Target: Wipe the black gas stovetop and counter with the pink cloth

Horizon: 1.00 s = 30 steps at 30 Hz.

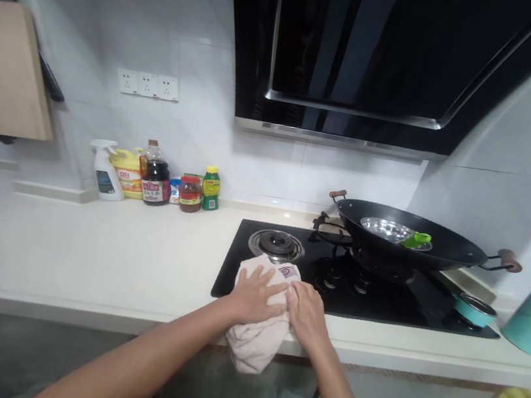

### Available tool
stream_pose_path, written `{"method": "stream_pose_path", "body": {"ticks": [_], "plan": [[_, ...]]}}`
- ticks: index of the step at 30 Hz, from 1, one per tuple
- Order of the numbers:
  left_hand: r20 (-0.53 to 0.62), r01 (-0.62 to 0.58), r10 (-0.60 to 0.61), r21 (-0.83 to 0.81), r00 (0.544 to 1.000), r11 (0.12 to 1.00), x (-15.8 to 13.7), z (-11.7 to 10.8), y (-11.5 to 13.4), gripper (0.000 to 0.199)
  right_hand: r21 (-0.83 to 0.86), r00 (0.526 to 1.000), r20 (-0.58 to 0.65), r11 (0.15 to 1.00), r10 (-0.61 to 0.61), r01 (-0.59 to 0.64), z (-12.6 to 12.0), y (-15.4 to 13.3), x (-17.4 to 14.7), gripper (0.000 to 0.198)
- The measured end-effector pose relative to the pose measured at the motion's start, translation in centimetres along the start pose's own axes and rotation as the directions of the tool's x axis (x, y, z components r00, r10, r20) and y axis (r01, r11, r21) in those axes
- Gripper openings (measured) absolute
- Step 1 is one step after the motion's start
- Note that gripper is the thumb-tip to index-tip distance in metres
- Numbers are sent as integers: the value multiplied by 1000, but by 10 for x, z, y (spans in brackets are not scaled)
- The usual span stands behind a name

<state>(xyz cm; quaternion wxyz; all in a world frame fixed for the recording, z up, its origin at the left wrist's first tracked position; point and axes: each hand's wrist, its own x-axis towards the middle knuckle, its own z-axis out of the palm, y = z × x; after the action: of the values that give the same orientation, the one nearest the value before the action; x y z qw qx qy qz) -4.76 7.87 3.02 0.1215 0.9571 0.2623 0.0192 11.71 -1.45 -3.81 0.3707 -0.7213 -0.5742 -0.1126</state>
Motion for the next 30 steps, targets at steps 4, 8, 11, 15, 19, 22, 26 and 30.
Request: {"method": "stream_pose_path", "body": {"ticks": [4, 8, 11, 15, 19, 22, 26, 30], "plan": [[-67, 66, -65, 12, 996, 998, -22, -6, -36, 68, -105, 994, 89, 992, -59, 68, 1, -1, -6, 47], [-110, 238, -235, 22, 966, 971, -72, -20, -103, 64, -161, 991, 123, 985, -43, 63, 3, -2, -10, 51], [-153, 371, -360, 46, 920, 928, -120, -33, -156, 61, -175, 990, 131, 982, -46, 69, 4, -1, -11, 52], [-205, 482, -453, 129, 868, 866, -173, -46, -203, 55, -167, 988, 145, 983, -48, 72, 6, 4, -13, 55], [-260, 579, -525, 225, 811, 783, -195, -42, -203, 52, -155, 988, 149, 985, -46, 70, 12, 11, -18, 58], [-206, 473, -434, 205, 877, 857, -191, -29, -178, 51, -159, 992, 117, 984, -56, 75, 23, 20, -21, 57], [-120, 296, -282, 118, 952, 948, -164, -25, -148, 54, -133, 992, 90, 986, -88, 99, 36, 39, -23, 60], [-15, 244, -243, 38, 970, 969, -113, -38, -143, 67, -63, 985, 93, 986, -145, 151, 36, 54, -26, 63]]}}
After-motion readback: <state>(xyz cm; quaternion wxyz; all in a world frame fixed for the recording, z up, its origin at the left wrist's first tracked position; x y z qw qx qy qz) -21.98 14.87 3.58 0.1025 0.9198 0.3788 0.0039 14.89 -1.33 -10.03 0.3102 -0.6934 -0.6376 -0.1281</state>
